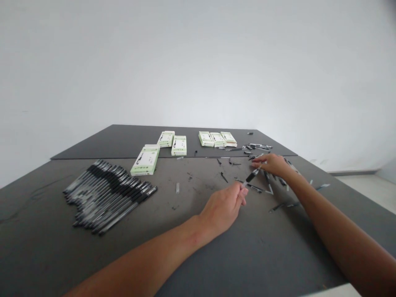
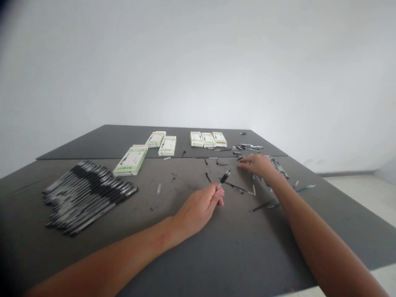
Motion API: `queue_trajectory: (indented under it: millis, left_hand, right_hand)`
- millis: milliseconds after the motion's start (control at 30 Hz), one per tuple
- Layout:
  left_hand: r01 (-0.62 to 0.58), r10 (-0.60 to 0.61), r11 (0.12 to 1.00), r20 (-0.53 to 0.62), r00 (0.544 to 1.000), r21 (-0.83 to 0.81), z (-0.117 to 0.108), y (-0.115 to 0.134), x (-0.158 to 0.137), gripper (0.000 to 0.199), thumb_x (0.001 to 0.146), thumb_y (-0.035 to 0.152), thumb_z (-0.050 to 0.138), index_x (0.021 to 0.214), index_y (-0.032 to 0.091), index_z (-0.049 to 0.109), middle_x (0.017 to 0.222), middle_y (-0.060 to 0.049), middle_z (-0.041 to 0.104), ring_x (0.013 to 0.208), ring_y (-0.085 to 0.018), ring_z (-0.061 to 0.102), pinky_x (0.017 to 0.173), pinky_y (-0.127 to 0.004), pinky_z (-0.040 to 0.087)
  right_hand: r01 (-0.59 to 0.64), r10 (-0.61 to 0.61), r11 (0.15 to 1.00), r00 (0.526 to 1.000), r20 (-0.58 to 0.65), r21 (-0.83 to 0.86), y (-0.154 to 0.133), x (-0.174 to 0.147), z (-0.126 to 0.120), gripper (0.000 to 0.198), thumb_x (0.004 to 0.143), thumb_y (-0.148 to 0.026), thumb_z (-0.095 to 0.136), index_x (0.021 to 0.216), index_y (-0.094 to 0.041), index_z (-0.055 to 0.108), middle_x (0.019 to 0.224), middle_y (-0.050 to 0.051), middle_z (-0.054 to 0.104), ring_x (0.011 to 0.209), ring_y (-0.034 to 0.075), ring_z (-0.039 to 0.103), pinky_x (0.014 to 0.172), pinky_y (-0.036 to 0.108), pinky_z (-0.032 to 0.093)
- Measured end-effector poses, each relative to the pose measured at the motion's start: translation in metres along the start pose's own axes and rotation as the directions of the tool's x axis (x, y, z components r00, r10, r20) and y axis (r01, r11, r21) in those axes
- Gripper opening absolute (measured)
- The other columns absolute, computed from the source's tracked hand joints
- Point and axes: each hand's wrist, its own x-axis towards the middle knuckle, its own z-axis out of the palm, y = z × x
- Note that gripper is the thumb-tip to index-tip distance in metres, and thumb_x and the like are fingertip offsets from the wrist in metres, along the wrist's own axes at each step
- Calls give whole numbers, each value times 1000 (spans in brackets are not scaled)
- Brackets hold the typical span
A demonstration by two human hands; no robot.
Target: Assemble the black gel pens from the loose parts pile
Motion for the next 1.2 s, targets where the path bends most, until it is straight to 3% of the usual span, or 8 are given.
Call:
queue_trajectory:
  millis: [167,433,700,967,1100,1200]
  left_hand:
    - [8,-8,1000,2,1000,-3,0,0,0,32,116,38,34,94,24,54,93,-2,75,87,-22,73,82,-35,52]
    - [35,-35,999,-4,999,-24,-3,2,2,35,116,39,34,94,24,56,93,-3,76,87,-21,73,83,-34,54]
    - [65,-67,995,-16,998,-70,-3,0,5,37,116,42,33,96,23,58,92,-3,77,85,-19,73,83,-33,54]
    - [93,-93,991,5,996,-97,-2,-1,5,40,116,46,32,97,22,58,91,-4,76,84,-19,71,72,-28,55]
    - [102,-101,990,13,995,-98,-3,-1,5,40,116,47,33,99,23,59,93,-4,76,86,-19,72,73,-29,55]
    - [101,-100,990,12,995,-94,-3,-1,5,40,116,47,32,98,23,59,91,-3,76,85,-19,71,72,-29,55]
  right_hand:
    - [123,-117,986,992,55,-109,-4,-1,3,41,93,-61,62,118,-39,86,126,4,81,117,35,70,98,47,49]
    - [77,-62,977,995,80,-198,-10,3,-2,27,91,-53,68,100,-39,89,109,6,85,111,36,70,96,48,44]
    - [54,-43,986,997,68,-161,-11,1,-5,24,90,-49,71,98,-37,89,103,6,86,104,33,72,94,45,42]
    - [50,-50,999,999,9,-2,-22,-4,-10,32,96,-42,64,112,-27,87,112,13,84,114,38,71,100,49,42]
    - [115,-112,980,993,-28,163,-49,-7,-26,43,105,-47,50,125,-27,82,122,10,82,117,33,71,97,44,48]
    - [197,-184,901,980,-70,386,-81,-19,-37,51,108,-58,43,132,-29,78,127,5,79,116,26,70,98,39,50]
